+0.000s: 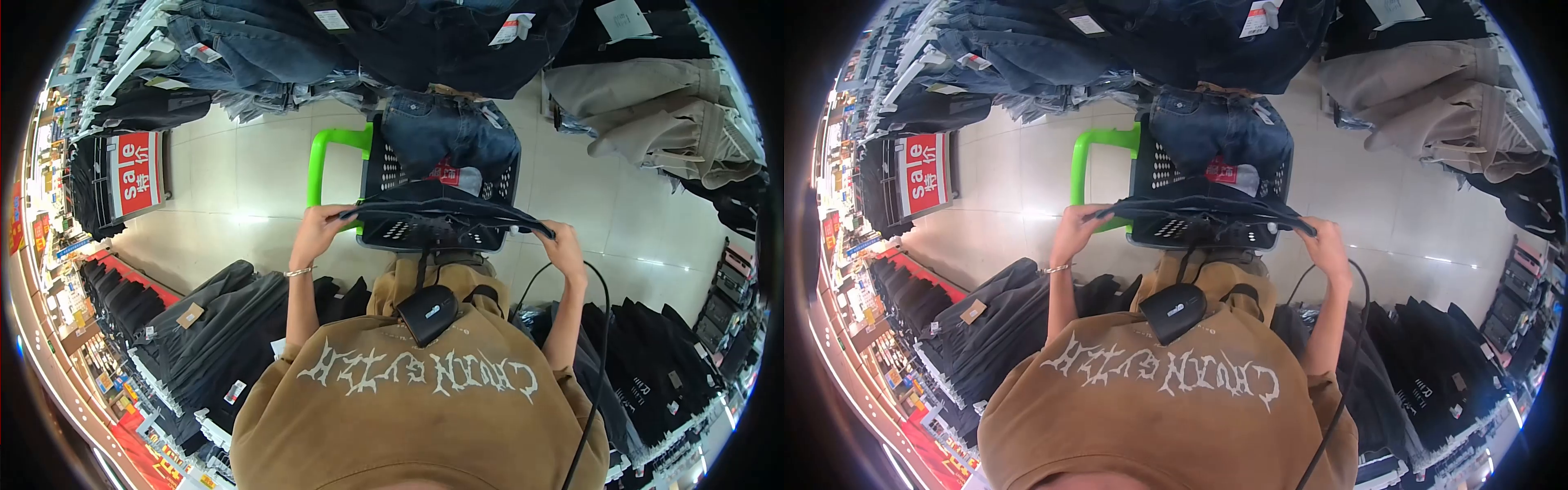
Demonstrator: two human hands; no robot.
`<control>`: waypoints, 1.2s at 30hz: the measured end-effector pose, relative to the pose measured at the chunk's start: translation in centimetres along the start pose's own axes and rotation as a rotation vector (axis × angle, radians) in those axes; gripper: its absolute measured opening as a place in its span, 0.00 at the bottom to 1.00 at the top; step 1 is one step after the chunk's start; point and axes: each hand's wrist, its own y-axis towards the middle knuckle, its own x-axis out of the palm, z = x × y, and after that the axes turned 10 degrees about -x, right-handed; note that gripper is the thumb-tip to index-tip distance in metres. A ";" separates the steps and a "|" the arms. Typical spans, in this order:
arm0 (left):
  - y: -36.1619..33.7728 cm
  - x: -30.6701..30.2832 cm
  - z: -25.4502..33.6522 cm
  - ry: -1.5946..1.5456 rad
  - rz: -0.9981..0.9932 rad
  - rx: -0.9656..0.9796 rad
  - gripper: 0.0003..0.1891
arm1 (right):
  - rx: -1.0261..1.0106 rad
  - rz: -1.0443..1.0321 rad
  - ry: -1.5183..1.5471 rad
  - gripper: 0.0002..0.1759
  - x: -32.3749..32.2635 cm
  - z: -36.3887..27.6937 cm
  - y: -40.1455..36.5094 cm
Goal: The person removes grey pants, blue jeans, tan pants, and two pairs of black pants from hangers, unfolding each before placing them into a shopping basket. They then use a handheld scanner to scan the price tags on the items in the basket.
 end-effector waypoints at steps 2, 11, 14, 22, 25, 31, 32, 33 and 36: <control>2.5 0.6 0.7 0.015 0.003 -0.020 0.10 | 0.099 -0.007 -0.045 0.10 0.0 0.9 1.3; 19.0 3.4 2.8 -0.294 0.158 0.083 0.12 | 0.031 0.350 0.132 0.16 1.0 9.7 14.2; 23.6 5.0 4.7 -0.305 0.251 0.041 0.13 | 0.089 0.391 0.107 0.20 1.3 12.7 19.5; 32.3 7.5 4.5 -0.036 0.370 -0.049 0.12 | 0.304 0.279 0.068 0.25 3.3 18.3 30.3; 34.8 8.4 3.1 -0.018 0.361 -0.112 0.11 | 0.566 0.210 0.102 0.19 5.0 19.3 32.7; 36.3 9.9 0.9 0.226 0.486 -0.043 0.12 | 0.389 0.340 -0.140 0.30 8.9 22.1 33.9; 35.4 10.4 1.5 0.222 0.576 0.036 0.15 | 0.391 0.335 -0.134 0.30 9.9 22.2 33.6; 34.5 10.8 2.1 0.215 0.667 0.121 0.19 | 0.338 0.426 -0.099 0.33 11.4 22.9 33.2; 32.1 12.9 2.1 0.132 0.747 0.386 0.24 | 0.203 0.513 -0.207 0.38 13.2 21.0 30.6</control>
